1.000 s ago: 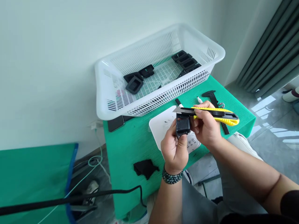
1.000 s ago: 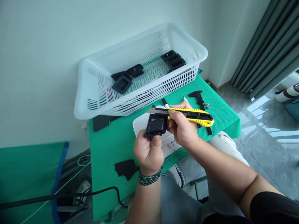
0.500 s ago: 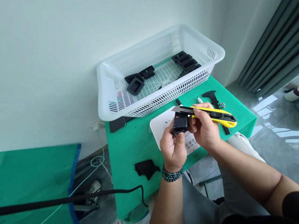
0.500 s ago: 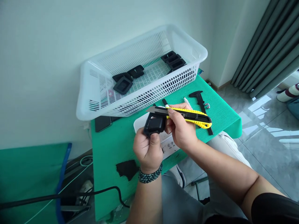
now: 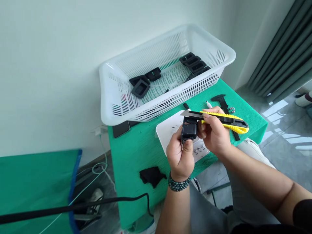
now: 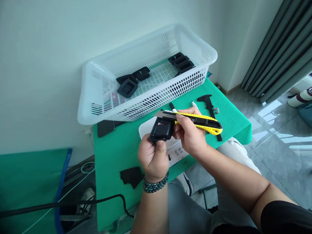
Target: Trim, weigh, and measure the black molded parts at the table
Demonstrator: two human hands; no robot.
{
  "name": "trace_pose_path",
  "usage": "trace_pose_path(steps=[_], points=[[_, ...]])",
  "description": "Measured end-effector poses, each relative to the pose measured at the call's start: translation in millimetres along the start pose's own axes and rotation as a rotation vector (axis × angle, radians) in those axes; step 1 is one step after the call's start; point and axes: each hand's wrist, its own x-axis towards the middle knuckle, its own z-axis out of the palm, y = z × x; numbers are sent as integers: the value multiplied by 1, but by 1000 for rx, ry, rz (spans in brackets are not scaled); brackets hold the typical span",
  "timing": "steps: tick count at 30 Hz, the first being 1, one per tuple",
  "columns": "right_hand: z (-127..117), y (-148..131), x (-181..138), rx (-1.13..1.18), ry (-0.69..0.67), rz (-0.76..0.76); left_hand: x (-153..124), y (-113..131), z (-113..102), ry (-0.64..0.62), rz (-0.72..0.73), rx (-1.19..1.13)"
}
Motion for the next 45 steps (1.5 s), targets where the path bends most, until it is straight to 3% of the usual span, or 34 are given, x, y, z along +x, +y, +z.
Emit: trace_pose_path(steps=[25, 33, 45], points=[[-2, 1, -1, -19, 8, 1, -10, -9, 1, 17, -143, -184], [-1, 0, -2, -29, 4, 4, -8, -7, 1, 27, -91, -146], [4, -3, -2, -17, 30, 3, -9, -8, 1, 27, -153, -172]])
